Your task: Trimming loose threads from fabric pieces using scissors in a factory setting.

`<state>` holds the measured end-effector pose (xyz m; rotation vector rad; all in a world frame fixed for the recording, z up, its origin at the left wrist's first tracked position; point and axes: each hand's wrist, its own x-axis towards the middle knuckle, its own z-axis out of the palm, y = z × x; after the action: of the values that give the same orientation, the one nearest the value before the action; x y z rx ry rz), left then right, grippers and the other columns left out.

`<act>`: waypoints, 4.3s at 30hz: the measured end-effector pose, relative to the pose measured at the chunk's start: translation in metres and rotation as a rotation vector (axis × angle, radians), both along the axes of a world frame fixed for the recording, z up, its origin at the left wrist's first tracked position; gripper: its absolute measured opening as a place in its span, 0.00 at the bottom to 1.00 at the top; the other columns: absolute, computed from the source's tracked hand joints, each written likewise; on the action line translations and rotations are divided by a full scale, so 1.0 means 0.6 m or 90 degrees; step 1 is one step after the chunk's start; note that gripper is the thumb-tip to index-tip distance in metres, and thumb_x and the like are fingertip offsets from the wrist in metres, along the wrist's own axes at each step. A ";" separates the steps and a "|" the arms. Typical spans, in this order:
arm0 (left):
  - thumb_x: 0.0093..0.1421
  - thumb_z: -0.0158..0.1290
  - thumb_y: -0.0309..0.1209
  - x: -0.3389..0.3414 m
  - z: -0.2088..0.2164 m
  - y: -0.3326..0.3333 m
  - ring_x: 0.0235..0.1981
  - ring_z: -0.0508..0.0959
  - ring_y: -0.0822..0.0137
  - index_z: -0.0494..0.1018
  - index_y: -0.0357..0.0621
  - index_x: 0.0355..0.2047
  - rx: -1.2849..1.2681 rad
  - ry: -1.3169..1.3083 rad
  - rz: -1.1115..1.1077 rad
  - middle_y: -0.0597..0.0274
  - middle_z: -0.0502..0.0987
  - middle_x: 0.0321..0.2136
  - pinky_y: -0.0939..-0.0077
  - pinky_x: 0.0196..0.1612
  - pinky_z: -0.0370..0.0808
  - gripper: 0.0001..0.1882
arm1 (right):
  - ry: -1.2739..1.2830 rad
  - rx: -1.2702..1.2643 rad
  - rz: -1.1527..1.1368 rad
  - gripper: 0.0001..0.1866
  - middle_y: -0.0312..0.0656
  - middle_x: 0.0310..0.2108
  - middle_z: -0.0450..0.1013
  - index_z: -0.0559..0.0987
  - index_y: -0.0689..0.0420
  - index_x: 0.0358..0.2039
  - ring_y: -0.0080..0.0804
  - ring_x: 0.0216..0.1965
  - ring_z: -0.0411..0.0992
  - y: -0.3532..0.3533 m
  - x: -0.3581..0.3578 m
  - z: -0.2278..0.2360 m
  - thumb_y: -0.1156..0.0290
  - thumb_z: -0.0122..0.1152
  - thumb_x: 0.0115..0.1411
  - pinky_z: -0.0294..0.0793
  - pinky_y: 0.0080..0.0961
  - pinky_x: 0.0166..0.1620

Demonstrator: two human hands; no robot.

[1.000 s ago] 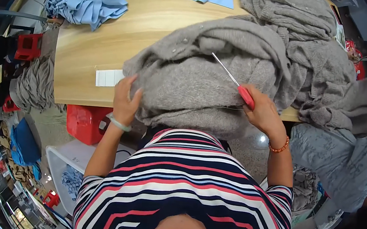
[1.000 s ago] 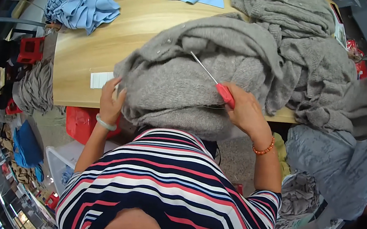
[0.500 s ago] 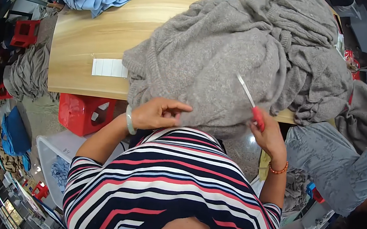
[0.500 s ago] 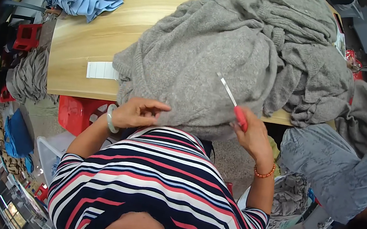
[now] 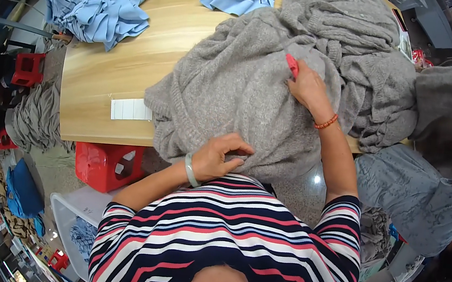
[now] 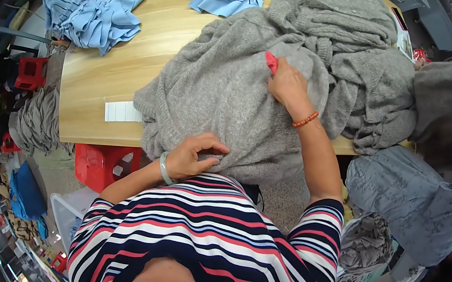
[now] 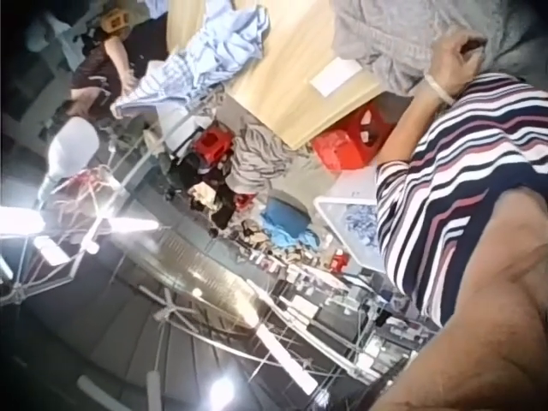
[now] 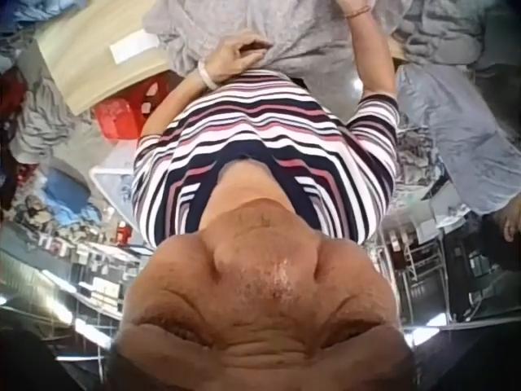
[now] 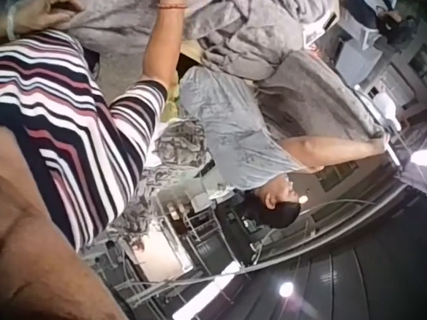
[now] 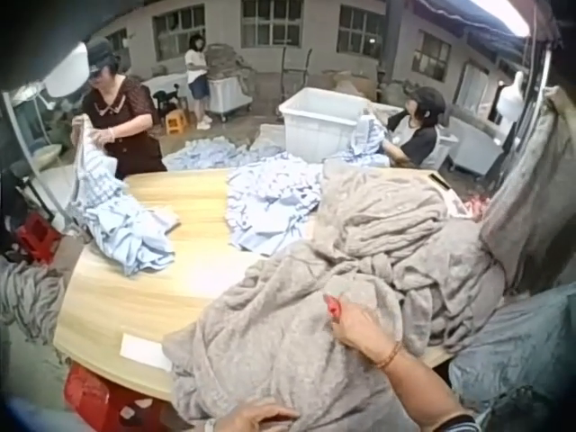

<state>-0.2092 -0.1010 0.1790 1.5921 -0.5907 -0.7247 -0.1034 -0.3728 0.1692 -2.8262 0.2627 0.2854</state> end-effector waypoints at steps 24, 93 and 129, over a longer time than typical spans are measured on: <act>0.48 0.63 0.36 0.011 -0.021 -0.020 0.38 0.72 0.54 0.69 0.39 0.47 0.091 -0.408 -0.008 0.50 0.70 0.37 0.68 0.38 0.70 0.27 | 0.059 0.067 -0.287 0.39 0.43 0.28 0.71 0.66 0.57 0.54 0.39 0.31 0.71 -0.179 -0.351 -0.009 0.68 0.72 0.41 0.71 0.33 0.37; 0.46 0.61 0.39 0.039 -0.036 0.019 0.56 0.64 0.47 0.66 0.46 0.53 0.148 -0.504 -0.145 0.47 0.64 0.55 0.55 0.56 0.61 0.33 | -0.398 0.612 -0.156 0.26 0.44 0.53 0.65 0.65 0.65 0.54 0.32 0.58 0.61 -0.243 -0.264 0.195 0.82 0.56 0.54 0.59 0.27 0.60; 0.57 0.52 0.36 -0.003 -0.026 -0.083 0.34 0.70 0.52 0.78 0.44 0.32 0.137 -0.278 -0.420 0.51 0.71 0.29 0.63 0.40 0.69 0.10 | -0.095 -0.012 0.073 0.31 0.50 0.39 0.74 0.66 0.55 0.49 0.50 0.39 0.74 0.079 -0.047 0.045 0.53 0.66 0.49 0.73 0.39 0.42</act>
<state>-0.2112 -0.1510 0.1634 1.7778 -1.4402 -0.9470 -0.1317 -0.3255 0.1959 -2.8680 0.0722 0.0957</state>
